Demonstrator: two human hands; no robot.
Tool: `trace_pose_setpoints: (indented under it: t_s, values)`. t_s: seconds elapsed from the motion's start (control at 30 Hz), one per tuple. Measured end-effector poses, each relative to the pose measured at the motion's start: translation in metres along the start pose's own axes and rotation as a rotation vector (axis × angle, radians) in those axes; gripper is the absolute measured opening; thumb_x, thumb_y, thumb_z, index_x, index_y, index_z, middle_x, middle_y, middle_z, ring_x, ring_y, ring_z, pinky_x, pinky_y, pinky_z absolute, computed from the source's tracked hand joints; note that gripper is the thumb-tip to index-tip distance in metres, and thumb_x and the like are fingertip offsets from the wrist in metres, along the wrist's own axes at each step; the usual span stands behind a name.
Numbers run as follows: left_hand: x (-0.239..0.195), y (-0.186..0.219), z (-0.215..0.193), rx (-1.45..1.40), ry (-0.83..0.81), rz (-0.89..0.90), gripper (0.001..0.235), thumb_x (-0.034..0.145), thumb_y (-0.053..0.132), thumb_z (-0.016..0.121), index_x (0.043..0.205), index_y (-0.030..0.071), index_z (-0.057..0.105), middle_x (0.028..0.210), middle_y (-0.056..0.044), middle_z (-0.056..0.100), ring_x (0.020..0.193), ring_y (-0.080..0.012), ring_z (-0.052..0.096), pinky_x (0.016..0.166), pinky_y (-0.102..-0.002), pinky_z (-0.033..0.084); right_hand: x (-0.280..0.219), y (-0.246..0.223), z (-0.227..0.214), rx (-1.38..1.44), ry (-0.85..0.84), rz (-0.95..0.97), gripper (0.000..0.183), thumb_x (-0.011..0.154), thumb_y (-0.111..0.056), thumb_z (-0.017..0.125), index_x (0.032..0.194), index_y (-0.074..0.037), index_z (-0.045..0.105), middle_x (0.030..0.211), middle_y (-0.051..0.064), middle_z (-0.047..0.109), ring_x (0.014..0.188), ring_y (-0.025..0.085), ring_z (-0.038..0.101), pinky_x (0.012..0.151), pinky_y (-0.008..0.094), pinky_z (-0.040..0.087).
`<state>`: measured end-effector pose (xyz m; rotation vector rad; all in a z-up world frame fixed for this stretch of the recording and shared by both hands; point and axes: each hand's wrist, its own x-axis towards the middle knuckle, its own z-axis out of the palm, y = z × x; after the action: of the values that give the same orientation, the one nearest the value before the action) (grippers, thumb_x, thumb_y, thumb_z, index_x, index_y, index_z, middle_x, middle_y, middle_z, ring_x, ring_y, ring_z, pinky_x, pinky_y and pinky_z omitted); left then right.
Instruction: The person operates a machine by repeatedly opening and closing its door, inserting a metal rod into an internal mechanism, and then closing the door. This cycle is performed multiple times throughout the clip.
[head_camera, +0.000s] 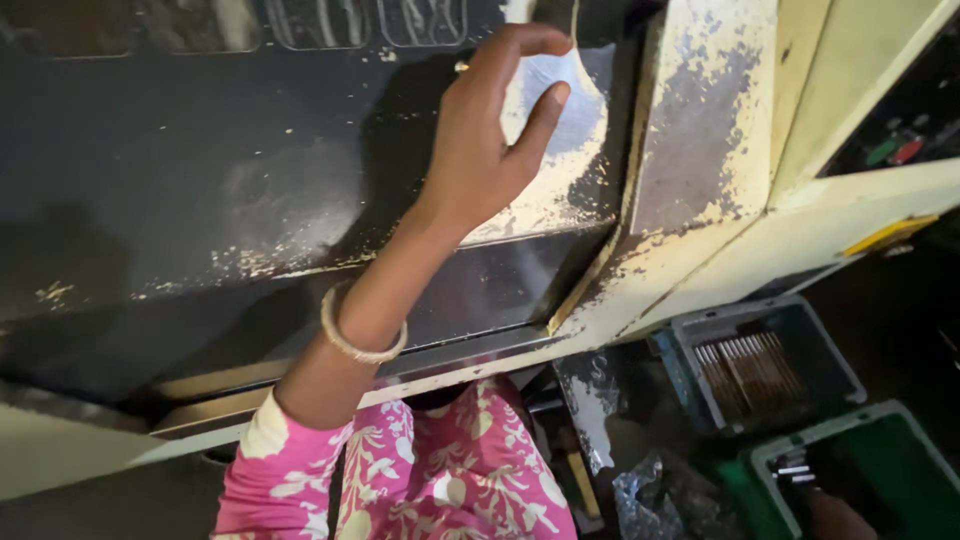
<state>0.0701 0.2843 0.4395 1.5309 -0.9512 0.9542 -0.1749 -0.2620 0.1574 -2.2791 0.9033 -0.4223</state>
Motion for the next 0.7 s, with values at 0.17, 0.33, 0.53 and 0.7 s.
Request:
trace_pose_setpoints:
  t_s: [0.17, 0.33, 0.53, 0.7]
  values:
    - [-0.001, -0.012, 0.005, 0.094, -0.026, 0.032, 0.044, 0.108, 0.014, 0.067, 0.147, 0.010, 0.047, 0.141, -0.012, 0.059, 0.134, -0.0324, 0.060, 0.115, -0.039, 0.049, 0.012, -0.044, 0.014, 0.415, 0.245, -0.246, 0.033, 0.119, -0.030, 0.041, 0.138, -0.006, 0.055, 0.133, 0.017, 0.063, 0.113, 0.025, 0.062, 0.093, 0.037, 0.053]
    - [0.011, -0.030, 0.035, 0.137, -0.092, 0.053, 0.070, 0.110, 0.026, 0.072, 0.156, 0.006, 0.024, 0.158, -0.018, 0.042, 0.150, -0.0357, 0.043, 0.129, -0.045, 0.038, -0.013, -0.080, 0.000, 0.795, 0.413, -0.584, 0.027, 0.122, -0.027, 0.043, 0.135, -0.007, 0.055, 0.128, 0.016, 0.067, 0.104, 0.022, 0.067, 0.087, 0.034, 0.057]
    - [0.022, -0.035, 0.075, 0.389, -0.063, 0.104, 0.111, 0.089, 0.047, 0.084, 0.159, -0.004, 0.013, 0.160, -0.029, 0.033, 0.153, -0.0422, 0.035, 0.132, -0.054, 0.024, -0.055, -0.163, 0.024, 1.378, 0.214, -0.917, 0.021, 0.126, -0.024, 0.046, 0.131, -0.007, 0.057, 0.121, 0.013, 0.071, 0.094, 0.018, 0.073, 0.080, 0.030, 0.063]
    - [0.021, -0.032, 0.094, 0.574, 0.018, 0.068, 0.134, 0.067, 0.067, 0.086, 0.154, -0.007, 0.016, 0.156, -0.030, 0.035, 0.148, -0.0420, 0.037, 0.129, -0.055, 0.025, -0.081, -0.266, 0.074, 2.097, -0.264, -0.529, 0.019, 0.110, -0.013, 0.059, 0.128, -0.007, 0.059, 0.118, 0.013, 0.071, 0.107, 0.022, 0.071, 0.093, 0.032, 0.061]
